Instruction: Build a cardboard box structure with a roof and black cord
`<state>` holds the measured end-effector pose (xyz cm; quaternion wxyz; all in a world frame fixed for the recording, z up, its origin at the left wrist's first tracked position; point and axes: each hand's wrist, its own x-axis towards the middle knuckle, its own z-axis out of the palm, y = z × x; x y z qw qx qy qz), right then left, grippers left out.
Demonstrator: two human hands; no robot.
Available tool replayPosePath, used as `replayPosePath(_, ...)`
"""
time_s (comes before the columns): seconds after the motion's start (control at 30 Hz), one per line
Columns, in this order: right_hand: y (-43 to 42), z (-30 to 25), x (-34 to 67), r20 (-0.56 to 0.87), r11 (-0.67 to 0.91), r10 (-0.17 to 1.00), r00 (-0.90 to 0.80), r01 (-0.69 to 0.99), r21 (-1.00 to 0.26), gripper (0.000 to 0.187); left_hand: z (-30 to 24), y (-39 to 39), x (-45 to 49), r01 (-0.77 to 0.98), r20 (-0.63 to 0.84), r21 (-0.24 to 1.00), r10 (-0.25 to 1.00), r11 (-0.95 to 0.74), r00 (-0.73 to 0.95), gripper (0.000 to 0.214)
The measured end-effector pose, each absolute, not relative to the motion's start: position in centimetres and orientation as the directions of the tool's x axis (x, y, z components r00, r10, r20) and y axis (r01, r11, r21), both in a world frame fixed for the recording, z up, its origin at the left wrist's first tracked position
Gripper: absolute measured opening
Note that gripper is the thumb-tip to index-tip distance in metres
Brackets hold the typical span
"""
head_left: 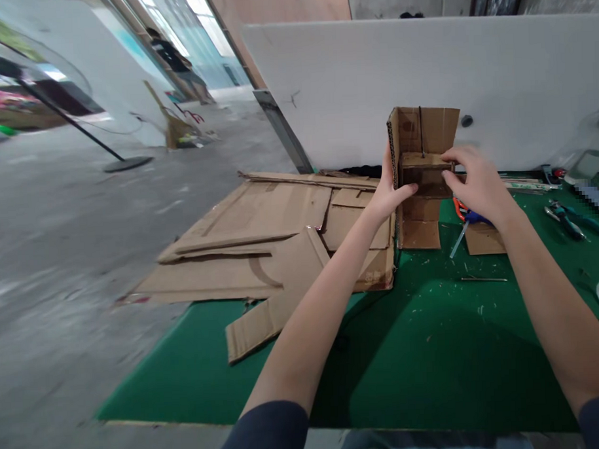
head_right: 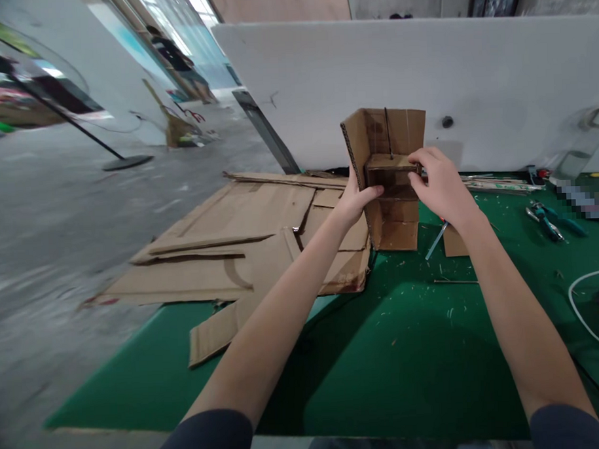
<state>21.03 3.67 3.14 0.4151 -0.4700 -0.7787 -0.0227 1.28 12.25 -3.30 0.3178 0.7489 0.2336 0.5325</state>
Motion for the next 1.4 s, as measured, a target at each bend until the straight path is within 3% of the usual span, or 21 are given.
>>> replayPosePath(0.5,3.4,3.0,21.2,0.641,0.575,0.722,-0.260,0.740,-0.347,0.021,-3.4,12.3,0.9,0.075,0.609,0.738,0.710,-0.670,0.353,0.101)
replayPosePath(0.9,2.7,3.5,22.0,0.595,0.592,0.746,-0.299,0.708,-0.386,0.031,-3.5,12.1,1.0,0.061,0.603,0.754,0.726,-0.654,0.331,0.105)
replayPosePath(1.2,5.6,3.9,21.5,0.621,0.450,0.782,0.051,0.644,-0.619,0.025,-3.2,11.7,1.0,0.097,0.605,0.741,0.724,-0.664,0.330,0.097)
replayPosePath(1.4,7.9,6.1,20.1,0.618,0.447,0.786,-0.007,0.697,-0.561,0.012,-3.1,11.7,1.1,0.080,0.625,0.723,0.699,-0.686,0.346,0.096)
